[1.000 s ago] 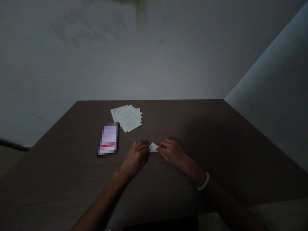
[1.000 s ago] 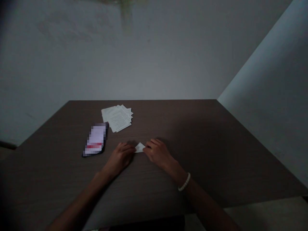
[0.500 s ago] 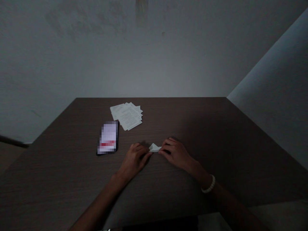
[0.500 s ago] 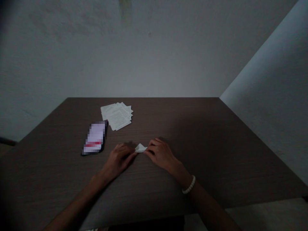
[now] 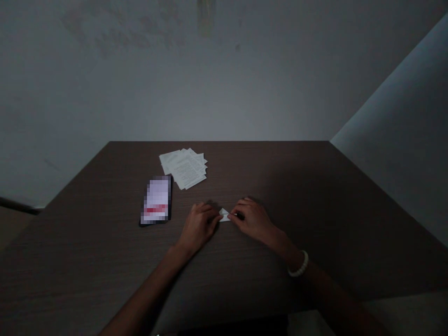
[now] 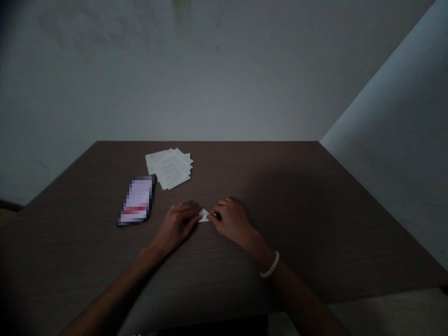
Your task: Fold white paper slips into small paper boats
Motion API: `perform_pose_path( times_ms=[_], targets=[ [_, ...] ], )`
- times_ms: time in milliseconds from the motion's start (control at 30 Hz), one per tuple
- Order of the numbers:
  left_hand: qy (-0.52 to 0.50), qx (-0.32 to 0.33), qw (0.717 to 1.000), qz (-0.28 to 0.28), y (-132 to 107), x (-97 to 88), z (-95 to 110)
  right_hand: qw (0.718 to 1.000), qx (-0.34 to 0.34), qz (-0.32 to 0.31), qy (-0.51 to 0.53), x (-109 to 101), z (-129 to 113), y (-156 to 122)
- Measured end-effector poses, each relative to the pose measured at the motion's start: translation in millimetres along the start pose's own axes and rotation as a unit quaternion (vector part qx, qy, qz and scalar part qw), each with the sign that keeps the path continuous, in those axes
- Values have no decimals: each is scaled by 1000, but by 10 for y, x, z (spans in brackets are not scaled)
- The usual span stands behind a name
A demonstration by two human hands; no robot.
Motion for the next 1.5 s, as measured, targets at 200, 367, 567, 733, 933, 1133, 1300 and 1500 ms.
perform_pose_path(
  times_ms=[200,367,567,733,933,1133,1300,1500],
  targets=[
    [21,-6,1000,-4,14,6,10,1000,3,1,-4,-12,-3,6],
    [26,-11,1000,5,10,13,32,1000,8,8,-9,1,-4,15],
    [15,-14,1000,17,-4,23,55,1000,19,8,-6,8,-6,12],
    [15,-14,1000,19,-15,47,26,1000,22,10,-9,5,-11,9],
    [-3,-29,999,37,-2,66,27,1000,21,3,-21,17,-9,17],
    [-8,-37,998,52,10,91,33,1000,18,7,-24,18,-10,15],
    [-9,-46,997,57,-33,57,26,1000,17,8,-14,15,-9,23],
    [9,-74,996,57,-132,-38,-48,1000,18,3,-11,5,-6,20]
  ],
)
Point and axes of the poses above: each hand's wrist, its own y-axis towards the middle knuckle, its own x-axis out of the palm, z = x × y, the point moved 3 cm from there along y, towards the middle knuckle, and after that the axes turned 6 degrees about -y, right-handed, at the moved point
